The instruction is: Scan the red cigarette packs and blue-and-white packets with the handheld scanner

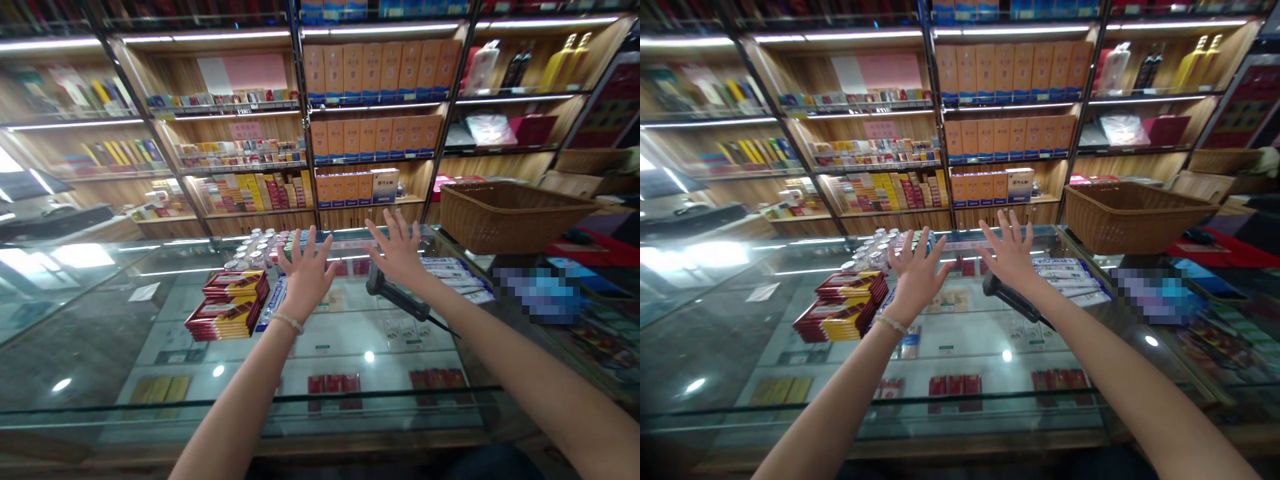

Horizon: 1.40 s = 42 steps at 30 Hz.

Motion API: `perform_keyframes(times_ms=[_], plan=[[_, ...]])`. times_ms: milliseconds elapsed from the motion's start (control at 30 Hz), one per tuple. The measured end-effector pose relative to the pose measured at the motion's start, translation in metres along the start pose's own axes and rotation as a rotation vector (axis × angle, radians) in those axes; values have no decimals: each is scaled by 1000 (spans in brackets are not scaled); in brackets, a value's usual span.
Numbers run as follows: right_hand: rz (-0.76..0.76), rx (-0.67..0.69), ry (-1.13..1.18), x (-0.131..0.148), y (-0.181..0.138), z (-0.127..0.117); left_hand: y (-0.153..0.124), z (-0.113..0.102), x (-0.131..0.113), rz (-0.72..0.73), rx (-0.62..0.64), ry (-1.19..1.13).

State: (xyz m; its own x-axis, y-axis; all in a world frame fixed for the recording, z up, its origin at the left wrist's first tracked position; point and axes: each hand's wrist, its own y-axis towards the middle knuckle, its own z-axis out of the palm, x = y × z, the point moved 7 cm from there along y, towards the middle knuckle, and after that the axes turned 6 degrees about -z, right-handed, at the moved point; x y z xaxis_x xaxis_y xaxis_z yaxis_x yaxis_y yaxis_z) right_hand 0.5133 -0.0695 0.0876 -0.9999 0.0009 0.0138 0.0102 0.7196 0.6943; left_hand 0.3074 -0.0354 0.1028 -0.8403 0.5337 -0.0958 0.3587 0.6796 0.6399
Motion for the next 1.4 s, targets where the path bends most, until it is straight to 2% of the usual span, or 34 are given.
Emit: perform_keyframes(times_ms=[400,600,867,1067,1400], plan=[[15,-1,-52,-38,-19,-5,7,15,-18,-5,29,-5],[56,-18,-115,-70,-23,-17,19,20,-30,4,41,-34],[69,-26,-185,-118,-39,-20,27,37,-51,21,81,-40],[45,-51,-223,-142,-45,-23,32,45,-68,47,96,-60],[48,-79,-302,-189,-62,-23,43,67,-111,100,125,-96]])
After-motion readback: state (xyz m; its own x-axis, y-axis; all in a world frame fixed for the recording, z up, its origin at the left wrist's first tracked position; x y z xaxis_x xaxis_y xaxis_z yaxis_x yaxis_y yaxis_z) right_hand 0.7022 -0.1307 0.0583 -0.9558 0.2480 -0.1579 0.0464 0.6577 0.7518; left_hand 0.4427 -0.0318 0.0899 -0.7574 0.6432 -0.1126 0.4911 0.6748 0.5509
